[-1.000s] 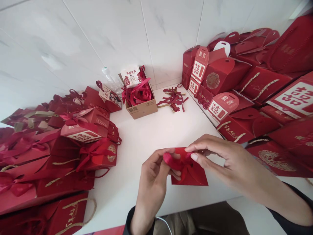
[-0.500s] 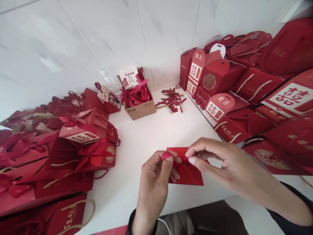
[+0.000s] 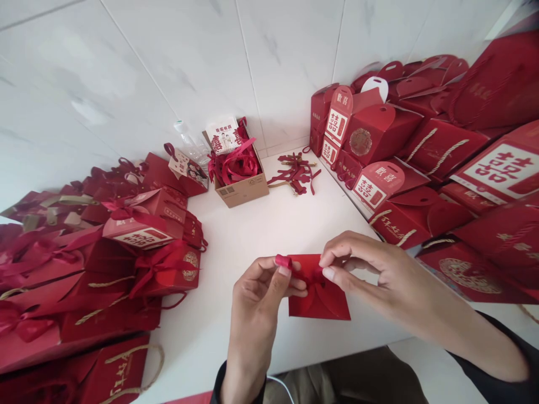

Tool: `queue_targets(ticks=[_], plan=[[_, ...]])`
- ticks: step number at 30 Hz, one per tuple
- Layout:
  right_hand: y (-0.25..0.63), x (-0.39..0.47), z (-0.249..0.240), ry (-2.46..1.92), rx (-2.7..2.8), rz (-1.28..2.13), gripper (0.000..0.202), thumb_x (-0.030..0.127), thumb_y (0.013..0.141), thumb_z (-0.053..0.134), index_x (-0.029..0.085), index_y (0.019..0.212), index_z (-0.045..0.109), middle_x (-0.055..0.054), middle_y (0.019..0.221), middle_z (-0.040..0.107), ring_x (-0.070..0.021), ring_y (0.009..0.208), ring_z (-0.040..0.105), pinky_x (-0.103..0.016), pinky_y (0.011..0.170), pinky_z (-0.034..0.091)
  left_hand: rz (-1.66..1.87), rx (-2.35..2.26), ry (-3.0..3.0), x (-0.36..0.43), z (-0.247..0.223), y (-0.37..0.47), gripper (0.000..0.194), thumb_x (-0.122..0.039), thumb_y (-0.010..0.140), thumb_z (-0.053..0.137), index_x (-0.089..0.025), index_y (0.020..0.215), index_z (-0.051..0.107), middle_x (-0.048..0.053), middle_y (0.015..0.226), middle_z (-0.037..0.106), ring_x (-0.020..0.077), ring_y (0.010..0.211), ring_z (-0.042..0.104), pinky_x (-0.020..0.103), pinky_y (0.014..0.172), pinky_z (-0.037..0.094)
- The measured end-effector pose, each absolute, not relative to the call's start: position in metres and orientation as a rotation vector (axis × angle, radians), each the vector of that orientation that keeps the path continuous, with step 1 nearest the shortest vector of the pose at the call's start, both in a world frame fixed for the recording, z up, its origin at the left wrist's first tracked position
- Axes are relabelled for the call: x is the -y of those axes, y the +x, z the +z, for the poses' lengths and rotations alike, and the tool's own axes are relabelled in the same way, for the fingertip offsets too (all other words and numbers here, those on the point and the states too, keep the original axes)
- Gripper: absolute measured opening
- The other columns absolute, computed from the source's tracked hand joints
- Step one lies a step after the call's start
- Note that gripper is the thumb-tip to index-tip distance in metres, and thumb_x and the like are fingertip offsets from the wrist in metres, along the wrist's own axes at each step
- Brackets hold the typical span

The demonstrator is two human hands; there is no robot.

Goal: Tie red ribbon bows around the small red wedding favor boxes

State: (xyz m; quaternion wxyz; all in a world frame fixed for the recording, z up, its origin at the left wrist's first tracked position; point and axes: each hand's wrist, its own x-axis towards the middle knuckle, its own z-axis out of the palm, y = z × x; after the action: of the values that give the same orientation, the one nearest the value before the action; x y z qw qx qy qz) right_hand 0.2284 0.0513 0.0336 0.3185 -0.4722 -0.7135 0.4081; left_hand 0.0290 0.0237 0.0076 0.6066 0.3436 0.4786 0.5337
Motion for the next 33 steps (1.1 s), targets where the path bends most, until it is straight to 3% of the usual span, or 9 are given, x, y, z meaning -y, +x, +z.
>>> queue_targets(ticks=[5, 10, 14, 18, 21, 28, 31, 33], plan=[[0.227, -0.052, 0.036, -1.288, 1.849, 1.145, 0.008, 0.028, 0.098, 0.062, 0.029, 0.092, 0.067, 0.006, 0.088, 0.074, -0.011, 0.074, 0.069, -0.018, 0.06, 0.054, 1.157, -1.085, 0.792, -0.026, 0.007, 0.032, 0.02, -0.037, 0.1, 0.063, -0.019, 0.092, 0.061, 0.003, 0.093, 0.077, 0.0116, 0.06, 0.07, 0.026, 0.062, 0.058], [0.228, -0.053, 0.035, -1.316, 1.843, 1.141, 0.009, 0.028, 0.096, 0.063, 0.027, 0.088, 0.064, 0.004, 0.084, 0.072, -0.0123, 0.069, 0.068, -0.02, 0.059, 0.055, 1.12, -1.125, 0.852, -0.028, 0.005, 0.033, 0.024, -0.041, 0.102, 0.058, -0.019, 0.092, 0.059, 0.0, 0.075, 0.073, 0.0086, 0.049, 0.062, 0.021, 0.05, 0.046], [0.23, -0.053, 0.032, -1.334, 1.892, 1.095, 0.008, 0.031, 0.097, 0.059, 0.027, 0.097, 0.066, 0.001, 0.093, 0.076, -0.0152, 0.076, 0.072, -0.023, 0.06, 0.057, 1.167, -1.139, 0.852, -0.027, 0.004, 0.033, 0.024, -0.041, 0.102, 0.058, -0.018, 0.099, 0.062, 0.003, 0.084, 0.076, 0.0109, 0.057, 0.068, 0.023, 0.058, 0.053], [0.235, -0.053, 0.03, -1.406, 1.998, 0.982, 0.019, 0.034, 0.097, 0.058, 0.028, 0.112, 0.069, -0.001, 0.108, 0.078, -0.0175, 0.081, 0.074, -0.027, 0.063, 0.058, 1.194, -1.162, 0.87, -0.027, 0.005, 0.034, 0.028, -0.04, 0.094, 0.07, -0.019, 0.112, 0.066, 0.005, 0.094, 0.077, 0.014, 0.071, 0.071, 0.026, 0.068, 0.059], [0.239, -0.053, 0.03, -1.442, 2.038, 1.008, 0.017, 0.038, 0.096, 0.06, 0.029, 0.105, 0.072, 0.0, 0.1, 0.079, -0.0173, 0.074, 0.073, -0.028, 0.061, 0.057, 1.178, -1.227, 0.91, -0.025, 0.005, 0.033, 0.028, -0.04, 0.089, 0.076, -0.019, 0.106, 0.07, 0.004, 0.093, 0.076, 0.0138, 0.072, 0.07, 0.025, 0.067, 0.059], [0.25, -0.052, 0.021, -1.43, 2.007, 0.974, 0.018, 0.039, 0.097, 0.06, 0.027, 0.093, 0.072, -0.002, 0.092, 0.072, -0.0155, 0.069, 0.067, -0.027, 0.06, 0.054, 1.184, -1.375, 0.943, -0.017, 0.002, 0.027, 0.027, -0.044, 0.097, 0.065, -0.019, 0.097, 0.077, -0.001, 0.059, 0.065, 0.0128, 0.061, 0.059, 0.024, 0.065, 0.05], [0.25, -0.052, 0.021, -1.452, 1.979, 0.954, 0.018, 0.038, 0.096, 0.061, 0.027, 0.089, 0.072, -0.002, 0.088, 0.073, -0.0157, 0.067, 0.067, -0.026, 0.055, 0.052, 1.23, -1.288, 0.808, -0.015, 0.001, 0.028, 0.027, -0.042, 0.099, 0.062, -0.019, 0.094, 0.076, -0.001, 0.06, 0.066, 0.0114, 0.056, 0.059, 0.025, 0.065, 0.05], [0.249, -0.051, 0.021, -1.469, 1.956, 0.944, 0.018, 0.038, 0.094, 0.061, 0.027, 0.086, 0.072, -0.002, 0.084, 0.073, -0.0161, 0.064, 0.067, -0.026, 0.051, 0.05, 1.279, -1.247, 0.733, -0.014, -0.001, 0.031, 0.025, -0.04, 0.099, 0.062, -0.019, 0.093, 0.075, 0.001, 0.075, 0.073, 0.0091, 0.054, 0.059, 0.024, 0.064, 0.051]])
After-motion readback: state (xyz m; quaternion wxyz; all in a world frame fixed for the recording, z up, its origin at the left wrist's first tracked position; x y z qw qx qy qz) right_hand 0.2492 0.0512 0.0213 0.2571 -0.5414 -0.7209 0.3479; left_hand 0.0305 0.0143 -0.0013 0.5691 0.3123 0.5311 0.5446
